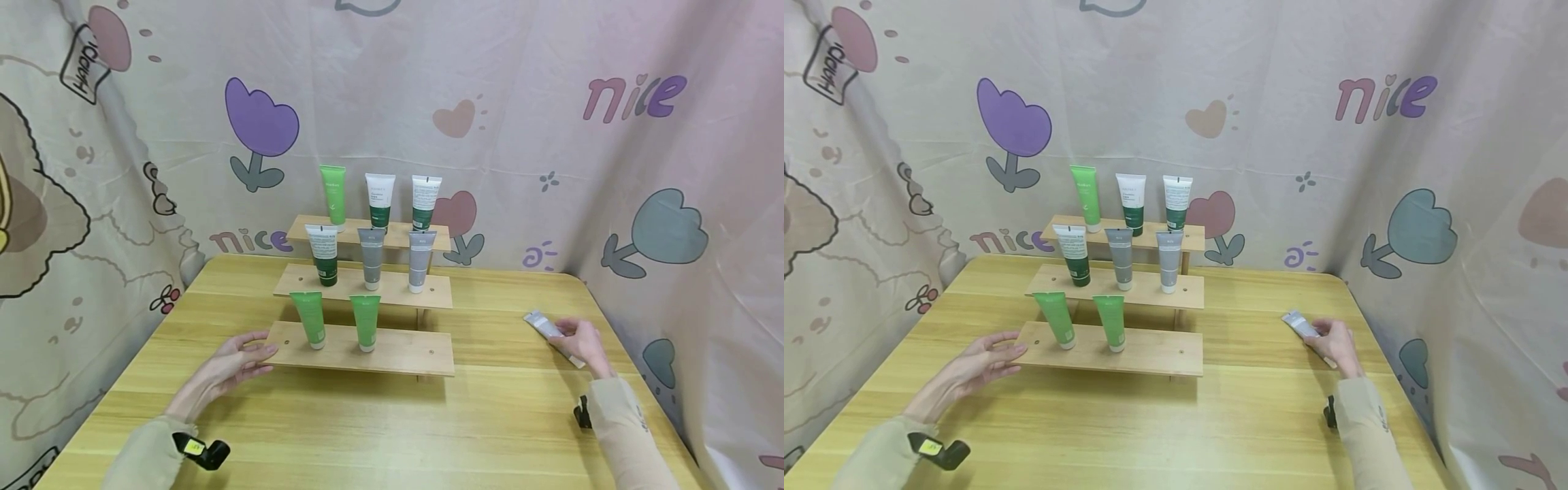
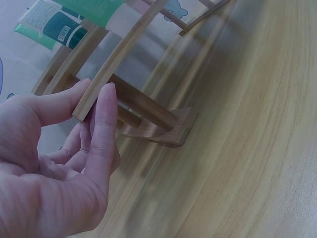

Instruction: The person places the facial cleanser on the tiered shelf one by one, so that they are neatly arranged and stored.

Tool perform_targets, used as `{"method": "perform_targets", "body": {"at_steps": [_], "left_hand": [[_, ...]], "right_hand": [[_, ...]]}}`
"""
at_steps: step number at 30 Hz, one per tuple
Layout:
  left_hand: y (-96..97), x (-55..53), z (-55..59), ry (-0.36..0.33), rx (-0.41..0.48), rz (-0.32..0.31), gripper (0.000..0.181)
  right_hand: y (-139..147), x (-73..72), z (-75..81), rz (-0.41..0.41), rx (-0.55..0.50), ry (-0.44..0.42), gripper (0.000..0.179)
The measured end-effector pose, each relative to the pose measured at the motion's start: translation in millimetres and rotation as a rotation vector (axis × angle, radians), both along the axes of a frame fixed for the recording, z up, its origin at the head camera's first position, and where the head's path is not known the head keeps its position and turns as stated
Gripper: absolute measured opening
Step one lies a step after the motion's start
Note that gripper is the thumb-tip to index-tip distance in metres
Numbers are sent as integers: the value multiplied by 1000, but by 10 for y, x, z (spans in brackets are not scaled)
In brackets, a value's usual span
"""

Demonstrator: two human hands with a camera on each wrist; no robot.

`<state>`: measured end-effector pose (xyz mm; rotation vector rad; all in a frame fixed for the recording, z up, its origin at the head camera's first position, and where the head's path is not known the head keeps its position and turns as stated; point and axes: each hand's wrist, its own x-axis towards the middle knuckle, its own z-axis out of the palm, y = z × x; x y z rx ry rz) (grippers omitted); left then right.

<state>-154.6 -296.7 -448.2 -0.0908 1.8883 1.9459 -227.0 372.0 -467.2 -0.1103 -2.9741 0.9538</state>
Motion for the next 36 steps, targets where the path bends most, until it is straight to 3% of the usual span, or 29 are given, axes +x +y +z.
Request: {"method": "perform_targets", "body": {"at_steps": [5,18,27,36], "left_hand": [[8,-1,0,1,3,3,84],[4,-1,-3,-4,4,6,84],[4,-11,-4,1,8,3,83],[1,-15,-14,-3,-4,6,84]], "right_hand": [[9,-27,12,3,30,-73,55],[-91,-35,27,26,40,-21,53],[-286,-16,127,13,-88,-36,59],[-476,-3,256,20,-242,-1,52]]}}
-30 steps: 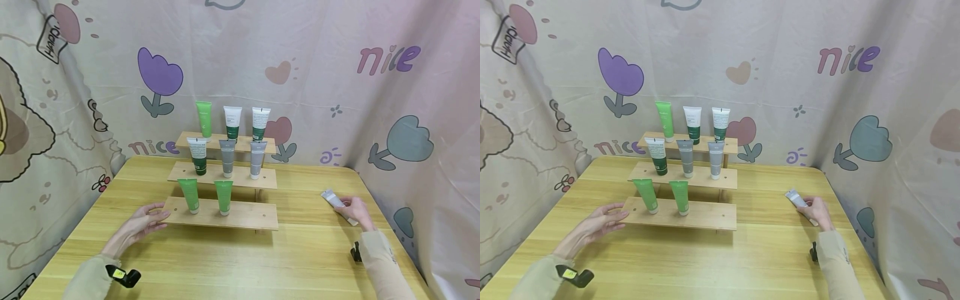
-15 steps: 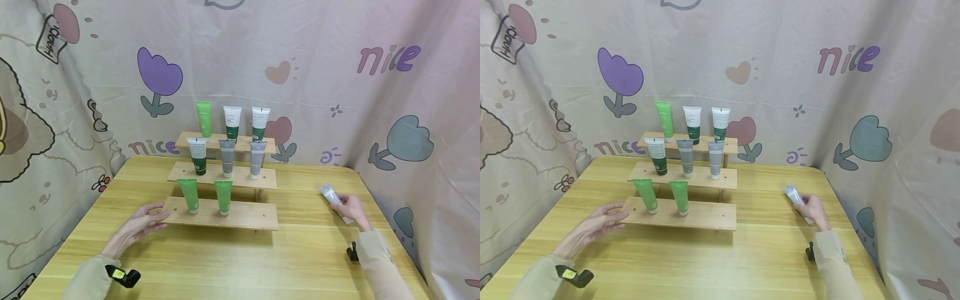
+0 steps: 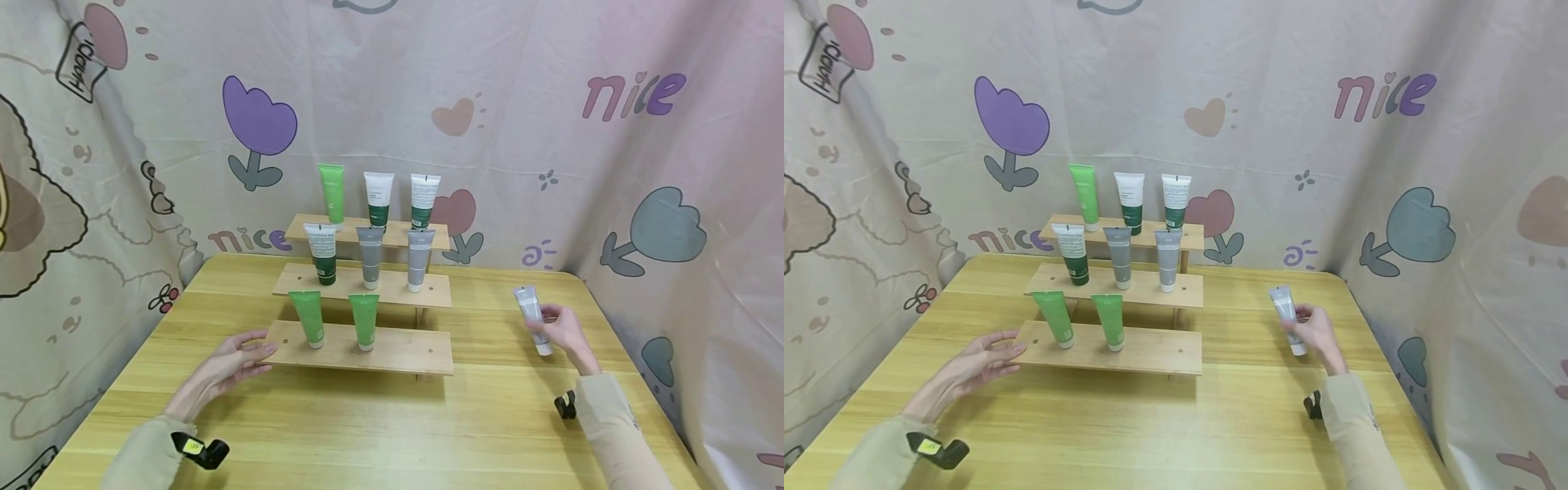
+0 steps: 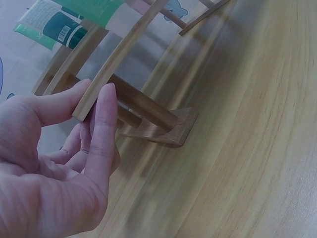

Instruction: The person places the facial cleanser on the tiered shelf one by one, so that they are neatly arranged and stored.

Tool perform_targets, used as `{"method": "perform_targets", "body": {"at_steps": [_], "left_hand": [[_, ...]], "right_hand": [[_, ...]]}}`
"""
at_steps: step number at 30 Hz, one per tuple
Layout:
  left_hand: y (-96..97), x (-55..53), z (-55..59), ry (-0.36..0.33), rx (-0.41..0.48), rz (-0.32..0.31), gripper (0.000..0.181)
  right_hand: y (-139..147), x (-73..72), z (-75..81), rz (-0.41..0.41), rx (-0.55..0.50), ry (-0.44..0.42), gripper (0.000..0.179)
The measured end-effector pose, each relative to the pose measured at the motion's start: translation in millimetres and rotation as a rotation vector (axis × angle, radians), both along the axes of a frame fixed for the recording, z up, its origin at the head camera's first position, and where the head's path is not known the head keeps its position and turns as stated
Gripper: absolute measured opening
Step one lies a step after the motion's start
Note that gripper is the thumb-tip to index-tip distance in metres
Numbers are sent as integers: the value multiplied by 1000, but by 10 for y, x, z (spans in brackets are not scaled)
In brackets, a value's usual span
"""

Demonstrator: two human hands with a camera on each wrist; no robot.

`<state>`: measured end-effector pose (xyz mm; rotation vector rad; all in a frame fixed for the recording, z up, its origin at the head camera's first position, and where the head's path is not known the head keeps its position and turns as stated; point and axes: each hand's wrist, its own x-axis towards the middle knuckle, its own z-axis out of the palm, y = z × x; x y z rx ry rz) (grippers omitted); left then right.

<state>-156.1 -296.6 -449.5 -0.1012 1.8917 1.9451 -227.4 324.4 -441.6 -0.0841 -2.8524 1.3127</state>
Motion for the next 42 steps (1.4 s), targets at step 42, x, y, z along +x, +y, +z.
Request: {"method": "perform_targets", "body": {"at_steps": [42], "left_hand": [[7,-9,9,-12,3,7,83]], "right_hand": [[-1142,208,517,136,-272,193,47]]}}
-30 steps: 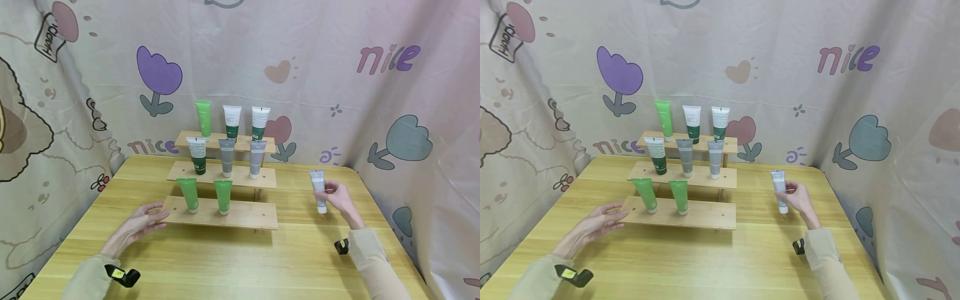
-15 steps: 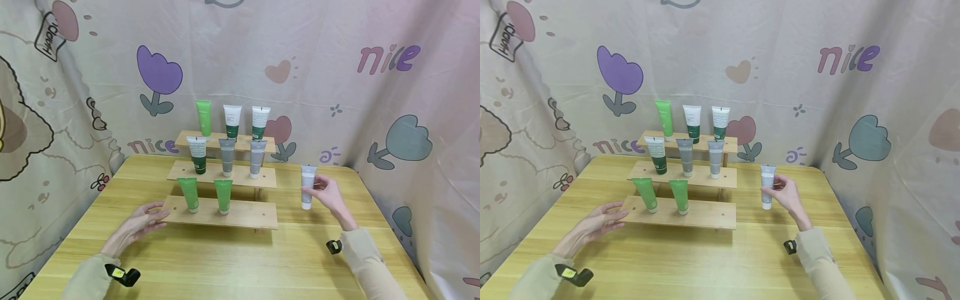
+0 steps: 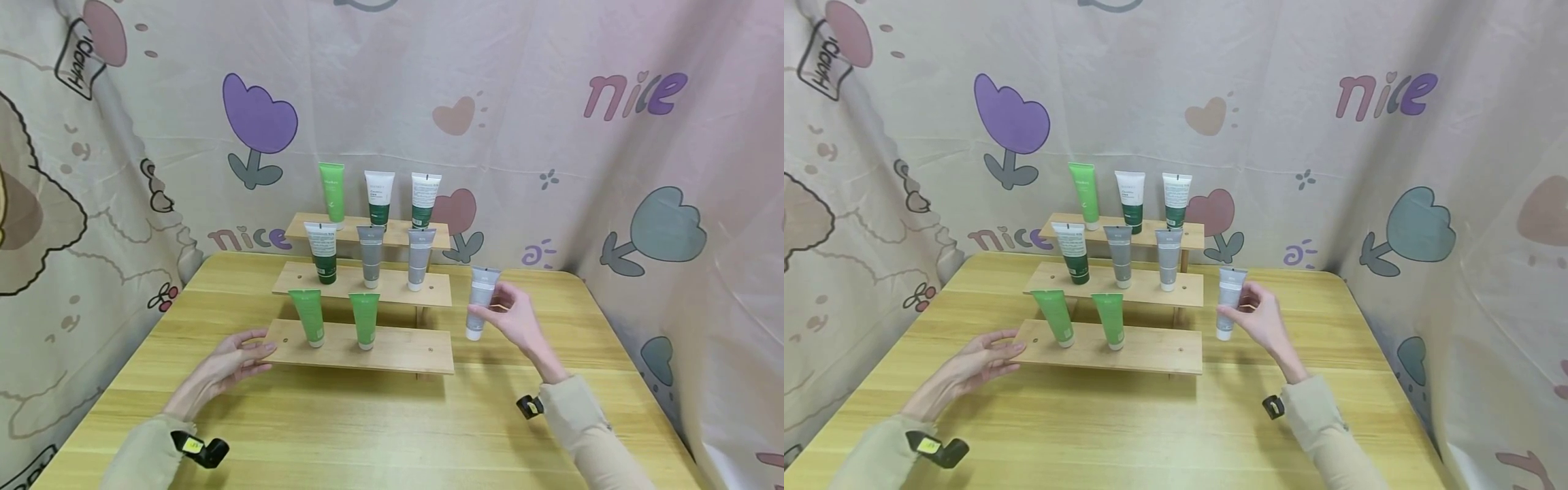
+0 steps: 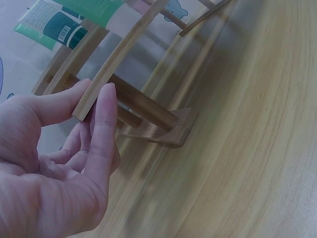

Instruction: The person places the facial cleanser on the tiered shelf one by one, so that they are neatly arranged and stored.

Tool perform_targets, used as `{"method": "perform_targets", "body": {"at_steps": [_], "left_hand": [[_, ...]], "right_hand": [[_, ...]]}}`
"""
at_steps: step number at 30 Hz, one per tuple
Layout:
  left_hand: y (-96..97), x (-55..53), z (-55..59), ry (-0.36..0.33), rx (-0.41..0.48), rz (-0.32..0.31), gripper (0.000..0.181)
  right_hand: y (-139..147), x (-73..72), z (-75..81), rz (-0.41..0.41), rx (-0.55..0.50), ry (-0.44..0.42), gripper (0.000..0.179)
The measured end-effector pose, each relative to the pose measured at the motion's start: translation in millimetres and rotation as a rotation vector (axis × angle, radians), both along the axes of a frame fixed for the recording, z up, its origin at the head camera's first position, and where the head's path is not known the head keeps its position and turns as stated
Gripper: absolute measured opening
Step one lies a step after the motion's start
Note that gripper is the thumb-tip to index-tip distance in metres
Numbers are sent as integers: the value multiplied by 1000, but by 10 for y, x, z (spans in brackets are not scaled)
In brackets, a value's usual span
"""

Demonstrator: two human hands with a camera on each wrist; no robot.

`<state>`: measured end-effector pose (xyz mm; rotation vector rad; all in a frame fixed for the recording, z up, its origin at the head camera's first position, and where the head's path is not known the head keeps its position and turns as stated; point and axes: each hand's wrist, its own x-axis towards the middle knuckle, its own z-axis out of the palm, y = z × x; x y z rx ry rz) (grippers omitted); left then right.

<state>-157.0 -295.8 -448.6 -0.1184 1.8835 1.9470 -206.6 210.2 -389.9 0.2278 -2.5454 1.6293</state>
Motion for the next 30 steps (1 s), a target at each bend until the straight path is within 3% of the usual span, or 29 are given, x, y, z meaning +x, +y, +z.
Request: {"method": "perform_targets", "body": {"at_steps": [17,30], "left_hand": [[-5,0,-2,9,-31,-4,85],[-2,12,12,28,9,-17,85]], "right_hand": [[-504,101,-70,116,-129,112,46],[-781,164,-123,177,-93,119,48]]}}
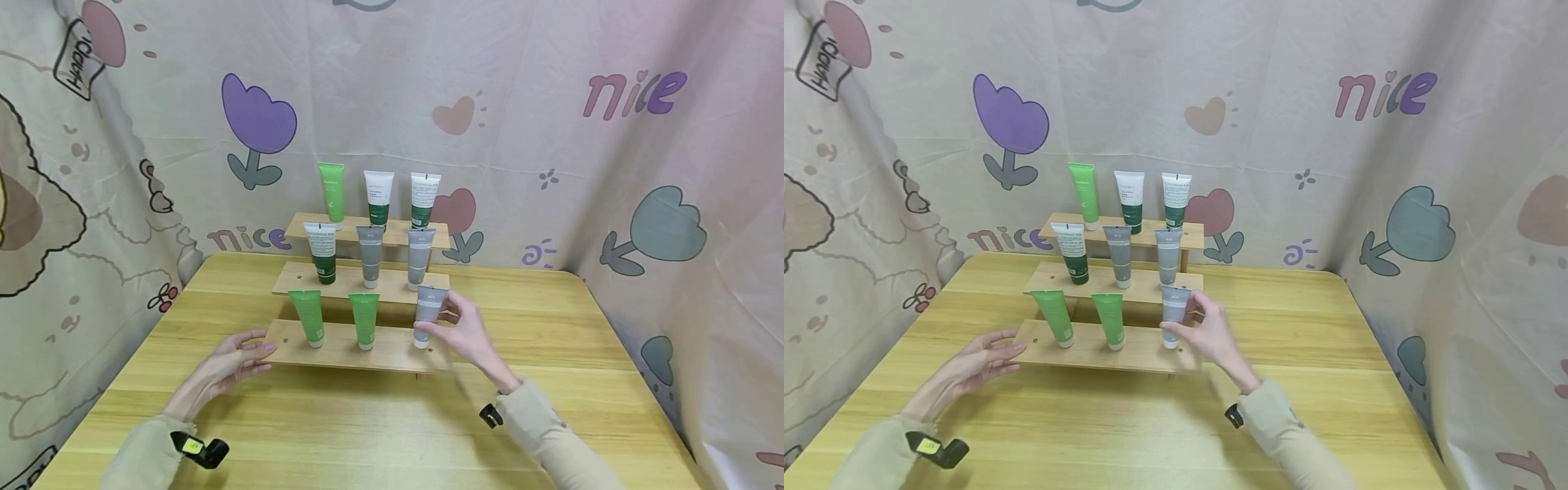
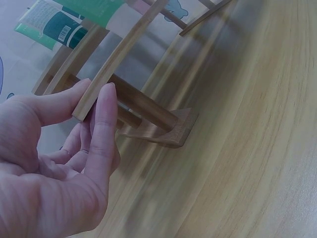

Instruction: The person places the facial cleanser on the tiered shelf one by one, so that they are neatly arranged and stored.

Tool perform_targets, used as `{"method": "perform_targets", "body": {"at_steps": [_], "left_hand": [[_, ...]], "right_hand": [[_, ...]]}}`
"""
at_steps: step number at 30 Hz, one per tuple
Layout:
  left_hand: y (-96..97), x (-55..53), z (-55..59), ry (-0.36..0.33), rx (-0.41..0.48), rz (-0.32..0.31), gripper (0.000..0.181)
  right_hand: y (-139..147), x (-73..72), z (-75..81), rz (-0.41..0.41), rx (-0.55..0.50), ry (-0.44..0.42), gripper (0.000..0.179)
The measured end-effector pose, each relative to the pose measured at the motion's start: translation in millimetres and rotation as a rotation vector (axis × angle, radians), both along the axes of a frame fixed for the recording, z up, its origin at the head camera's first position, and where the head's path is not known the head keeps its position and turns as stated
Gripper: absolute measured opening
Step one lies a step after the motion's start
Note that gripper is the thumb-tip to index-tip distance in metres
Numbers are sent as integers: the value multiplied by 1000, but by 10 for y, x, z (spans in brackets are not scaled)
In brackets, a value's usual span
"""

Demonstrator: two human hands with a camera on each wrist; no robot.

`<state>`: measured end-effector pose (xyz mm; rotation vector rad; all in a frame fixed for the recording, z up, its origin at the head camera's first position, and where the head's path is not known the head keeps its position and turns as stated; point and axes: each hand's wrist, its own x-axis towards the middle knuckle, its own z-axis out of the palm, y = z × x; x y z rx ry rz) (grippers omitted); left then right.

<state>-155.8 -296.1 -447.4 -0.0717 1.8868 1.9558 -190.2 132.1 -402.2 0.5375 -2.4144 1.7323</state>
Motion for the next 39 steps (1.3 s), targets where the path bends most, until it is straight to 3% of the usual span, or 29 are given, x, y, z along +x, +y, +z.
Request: {"method": "perform_targets", "body": {"at_steps": [18,32,39], "left_hand": [[-9,4,2,0,25,-1,84],[3,-15,-2,-6,-23,3,84],[9,-13,-1,-20,-22,10,84]], "right_hand": [[-110,49,-70,68,12,54,47],[-93,39,-102,80,13,62,49],[-58,37,-142,118,-23,117,47]]}}
